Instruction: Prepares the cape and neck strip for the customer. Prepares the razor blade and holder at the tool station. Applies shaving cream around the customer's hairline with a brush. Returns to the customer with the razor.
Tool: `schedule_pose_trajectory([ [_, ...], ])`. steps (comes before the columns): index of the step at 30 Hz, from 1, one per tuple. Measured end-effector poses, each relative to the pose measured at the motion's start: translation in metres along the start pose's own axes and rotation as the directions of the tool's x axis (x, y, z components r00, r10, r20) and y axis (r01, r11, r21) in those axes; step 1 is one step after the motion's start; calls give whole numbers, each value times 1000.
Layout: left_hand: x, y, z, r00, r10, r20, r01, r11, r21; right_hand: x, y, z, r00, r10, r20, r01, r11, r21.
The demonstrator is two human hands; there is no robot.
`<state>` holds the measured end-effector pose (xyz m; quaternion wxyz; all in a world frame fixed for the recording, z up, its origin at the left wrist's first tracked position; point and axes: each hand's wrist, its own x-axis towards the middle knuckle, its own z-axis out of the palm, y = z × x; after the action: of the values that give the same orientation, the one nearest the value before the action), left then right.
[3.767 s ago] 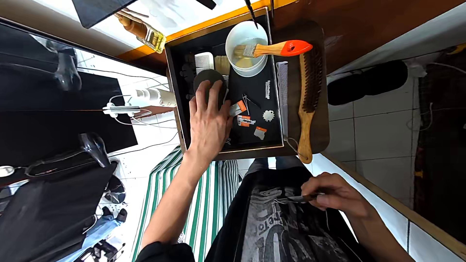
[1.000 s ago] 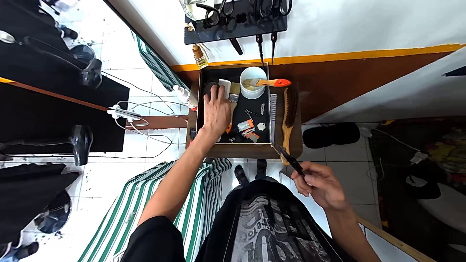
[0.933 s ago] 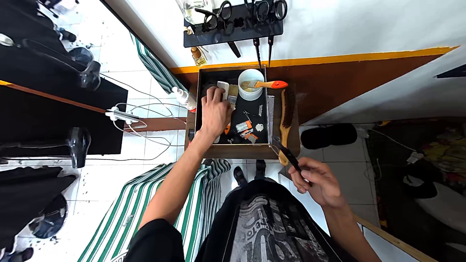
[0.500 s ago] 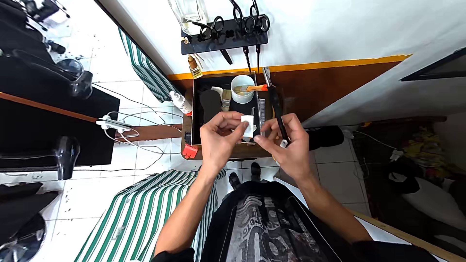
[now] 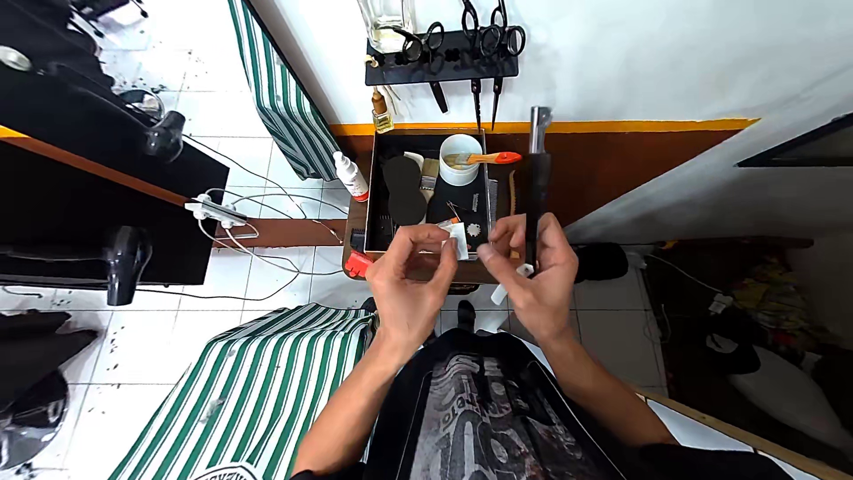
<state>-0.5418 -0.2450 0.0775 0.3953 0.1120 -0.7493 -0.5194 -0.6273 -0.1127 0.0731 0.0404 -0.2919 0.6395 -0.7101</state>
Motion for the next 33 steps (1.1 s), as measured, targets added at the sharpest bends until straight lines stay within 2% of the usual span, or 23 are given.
schedule_pose_trajectory([
  [3,-3,-1,1,1000,8,-14,-7,999,32,-8,3,10,994,-106,14,107,993,-51],
  [10,-20,0,5,998,28,-49,-26,999,40,-18,19,19,973,-227,-48,214,957,-197],
  [14,-26,2,8,998,-15,-64,14,1000,-14,-21,24,21,957,-285,-51,265,934,-241],
  [21,-29,4,10,978,-94,-184,63,984,-169,-27,25,24,942,-332,-55,306,911,-275],
  [25,-29,4,11,962,-152,-227,99,968,-230,-27,20,26,962,-264,-74,247,950,-191],
  [33,-29,0,12,973,-30,-227,-11,984,-179,-26,19,29,961,-269,-59,252,946,-203],
])
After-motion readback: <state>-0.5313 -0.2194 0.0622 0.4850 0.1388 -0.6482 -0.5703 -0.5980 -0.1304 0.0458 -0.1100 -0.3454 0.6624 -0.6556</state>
